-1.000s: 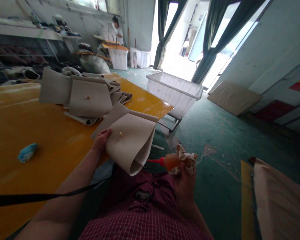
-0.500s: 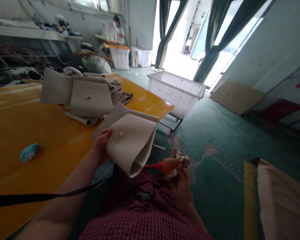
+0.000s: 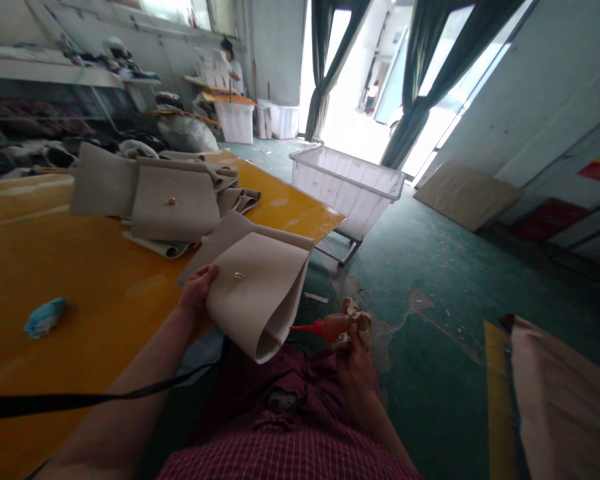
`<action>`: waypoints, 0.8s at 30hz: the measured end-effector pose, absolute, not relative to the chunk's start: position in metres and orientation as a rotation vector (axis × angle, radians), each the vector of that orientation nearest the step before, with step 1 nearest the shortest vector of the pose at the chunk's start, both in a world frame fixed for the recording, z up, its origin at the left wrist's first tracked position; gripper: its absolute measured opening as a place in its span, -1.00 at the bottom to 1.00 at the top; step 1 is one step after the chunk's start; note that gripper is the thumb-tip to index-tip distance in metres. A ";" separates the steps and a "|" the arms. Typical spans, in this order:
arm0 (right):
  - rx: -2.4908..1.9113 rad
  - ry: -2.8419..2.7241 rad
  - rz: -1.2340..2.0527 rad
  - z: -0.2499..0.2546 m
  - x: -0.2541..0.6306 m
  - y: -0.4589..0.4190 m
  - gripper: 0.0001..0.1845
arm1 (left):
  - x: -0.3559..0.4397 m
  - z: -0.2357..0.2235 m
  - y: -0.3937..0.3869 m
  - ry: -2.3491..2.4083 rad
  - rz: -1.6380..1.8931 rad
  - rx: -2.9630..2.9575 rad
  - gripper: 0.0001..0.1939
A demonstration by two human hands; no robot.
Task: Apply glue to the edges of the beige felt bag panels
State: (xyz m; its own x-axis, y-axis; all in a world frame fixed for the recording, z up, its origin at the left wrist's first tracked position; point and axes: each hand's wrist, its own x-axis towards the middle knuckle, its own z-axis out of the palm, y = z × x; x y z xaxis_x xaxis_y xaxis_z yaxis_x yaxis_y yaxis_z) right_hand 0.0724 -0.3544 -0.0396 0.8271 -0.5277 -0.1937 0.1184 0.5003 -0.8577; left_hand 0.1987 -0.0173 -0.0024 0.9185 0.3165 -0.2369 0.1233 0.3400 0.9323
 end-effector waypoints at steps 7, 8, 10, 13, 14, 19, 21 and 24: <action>-0.861 0.488 -0.555 -0.039 0.139 -0.364 -0.32 | 0.202 -0.008 -0.010 0.400 0.086 1.248 -0.36; -0.853 0.488 -0.553 -0.039 0.149 -0.367 -0.32 | 0.203 -0.008 -0.010 0.405 0.078 1.245 -0.38; -0.826 0.509 -0.555 -0.040 0.167 -0.372 -0.31 | 0.203 -0.006 -0.009 0.429 0.060 1.247 -0.46; -0.744 0.519 -0.552 -0.043 0.188 -0.381 -0.28 | 0.203 -0.002 -0.009 0.458 0.042 1.242 -0.59; -0.725 0.496 -0.541 -0.043 0.192 -0.384 -0.28 | 0.204 -0.001 -0.009 0.457 0.037 1.234 -0.62; -0.682 0.412 -0.469 -0.052 0.202 -0.395 -0.37 | 0.205 0.003 -0.011 0.485 0.027 1.195 -0.69; -0.654 0.440 -0.448 -0.057 0.208 -0.396 -0.39 | 0.205 0.005 -0.012 0.505 0.027 1.190 -0.73; -0.637 0.475 -0.448 -0.063 0.223 -0.394 -0.41 | 0.205 0.007 -0.012 0.513 0.018 1.199 -0.77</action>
